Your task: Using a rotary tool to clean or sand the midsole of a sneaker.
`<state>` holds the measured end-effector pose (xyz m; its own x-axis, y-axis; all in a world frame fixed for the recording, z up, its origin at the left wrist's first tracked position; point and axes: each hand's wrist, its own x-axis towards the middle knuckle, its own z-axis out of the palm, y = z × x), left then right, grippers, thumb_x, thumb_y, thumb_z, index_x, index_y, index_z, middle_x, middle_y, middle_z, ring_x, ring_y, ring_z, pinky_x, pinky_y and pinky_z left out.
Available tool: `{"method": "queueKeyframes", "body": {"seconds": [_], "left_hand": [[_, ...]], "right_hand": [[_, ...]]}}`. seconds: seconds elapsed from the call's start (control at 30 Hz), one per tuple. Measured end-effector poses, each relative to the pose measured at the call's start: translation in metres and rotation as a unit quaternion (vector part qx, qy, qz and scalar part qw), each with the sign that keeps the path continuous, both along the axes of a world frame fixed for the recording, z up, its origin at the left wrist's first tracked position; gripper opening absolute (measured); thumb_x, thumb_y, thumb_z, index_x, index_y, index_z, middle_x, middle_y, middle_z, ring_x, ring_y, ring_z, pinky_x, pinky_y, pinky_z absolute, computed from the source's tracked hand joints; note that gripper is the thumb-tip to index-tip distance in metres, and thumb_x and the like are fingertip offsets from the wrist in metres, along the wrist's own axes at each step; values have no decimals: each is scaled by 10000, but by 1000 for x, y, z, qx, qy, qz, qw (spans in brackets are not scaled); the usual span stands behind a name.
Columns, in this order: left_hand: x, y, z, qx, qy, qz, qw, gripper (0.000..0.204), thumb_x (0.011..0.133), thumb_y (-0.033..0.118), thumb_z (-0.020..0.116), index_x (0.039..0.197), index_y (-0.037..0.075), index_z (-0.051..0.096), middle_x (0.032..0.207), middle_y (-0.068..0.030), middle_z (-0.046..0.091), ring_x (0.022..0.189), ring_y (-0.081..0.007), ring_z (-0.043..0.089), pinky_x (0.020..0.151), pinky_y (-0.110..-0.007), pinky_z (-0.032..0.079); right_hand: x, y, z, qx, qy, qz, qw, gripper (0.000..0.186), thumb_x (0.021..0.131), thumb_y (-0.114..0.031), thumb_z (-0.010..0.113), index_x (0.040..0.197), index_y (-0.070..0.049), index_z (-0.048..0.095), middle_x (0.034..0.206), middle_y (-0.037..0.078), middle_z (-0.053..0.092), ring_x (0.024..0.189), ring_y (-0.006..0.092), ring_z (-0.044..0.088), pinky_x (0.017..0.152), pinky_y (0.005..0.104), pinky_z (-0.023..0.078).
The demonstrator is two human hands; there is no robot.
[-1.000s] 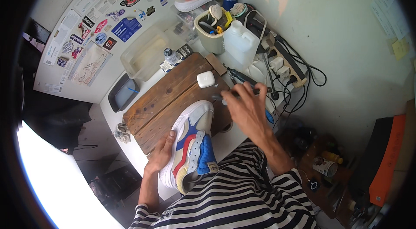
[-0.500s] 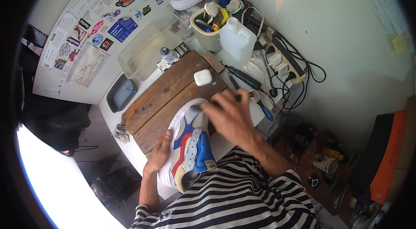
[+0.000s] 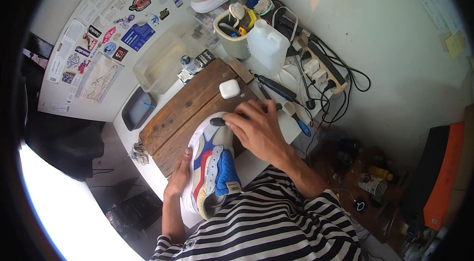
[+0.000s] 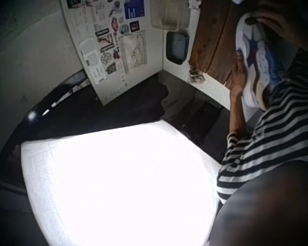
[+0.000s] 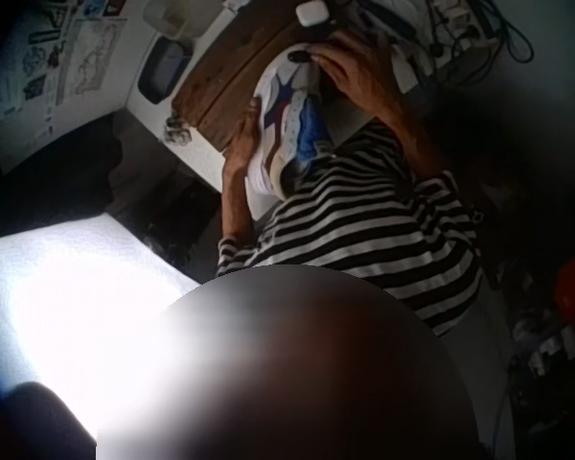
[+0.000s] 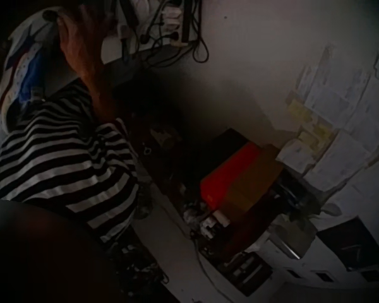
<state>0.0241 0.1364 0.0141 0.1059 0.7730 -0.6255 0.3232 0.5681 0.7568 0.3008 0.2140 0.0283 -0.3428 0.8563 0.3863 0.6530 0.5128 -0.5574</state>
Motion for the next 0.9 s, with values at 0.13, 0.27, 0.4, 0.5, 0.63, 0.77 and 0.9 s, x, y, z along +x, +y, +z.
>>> {"method": "queueKeyframes", "body": {"seconds": [0.13, 0.27, 0.4, 0.5, 0.63, 0.77, 0.9], "left_hand": [[-5, -13, -23, 41, 69, 28, 996, 934, 1074, 708, 325, 1519, -100, 469, 1519, -309, 526, 1465, -368, 461, 1232, -377, 313], [-5, -9, -19, 19, 27, 43, 999, 959, 1061, 728, 340, 1523, -103, 465, 1524, -309, 516, 1469, -361, 449, 1235, -373, 308], [-7, -12, -25, 10, 23, 57, 998, 989, 1048, 746, 350, 1528, -113, 451, 1538, -317, 494, 1482, -368, 430, 1245, -387, 298], [-3, -11, -19, 1, 54, 61, 997, 1048, 1022, 788, 352, 1531, -125, 437, 1554, -320, 474, 1493, -381, 413, 1251, -400, 287], [-3, -12, -21, -4, 22, 62, 998, 1093, 996, 819, 365, 1539, -128, 423, 1585, -339, 426, 1530, -403, 352, 1271, -411, 241], [-12, -14, -32, -5, 32, 72, 997, 1065, 1011, 796, 375, 1525, -134, 439, 1564, -338, 452, 1509, -391, 385, 1262, -399, 262], [7, -9, -4, 8, 48, 85, 995, 1084, 1003, 808, 374, 1529, -138, 430, 1565, -339, 448, 1505, -389, 388, 1261, -398, 264]], "right_hand": [[25, 3, -30, 10, -110, -88, 990, 193, 937, -164, 750, 1129, -151, 755, 966, -3, 637, 983, 194, 604, 950, 449, 352], [6, 3, -9, 22, -14, -39, 999, 172, 948, -176, 733, 1109, -137, 776, 952, 5, 665, 955, 197, 615, 933, 432, 354], [19, 2, -26, -1, -76, -71, 995, 180, 923, -172, 764, 1102, -148, 769, 965, 5, 633, 984, 192, 599, 935, 433, 359], [21, 2, -14, 20, -71, -83, 994, 173, 941, -163, 744, 1108, -134, 776, 964, 8, 659, 964, 187, 606, 921, 410, 350], [13, 1, -17, 12, -37, -32, 999, 188, 926, -168, 756, 1110, -136, 776, 953, -4, 652, 945, 180, 599, 929, 418, 347], [16, 1, -4, 28, -80, -57, 995, 198, 905, -160, 773, 1102, -144, 772, 971, -6, 632, 996, 174, 589, 938, 430, 354], [14, -2, -15, 14, -72, -25, 997, 199, 899, -161, 776, 1097, -141, 771, 969, 0, 629, 998, 181, 587, 940, 431, 350]]}}
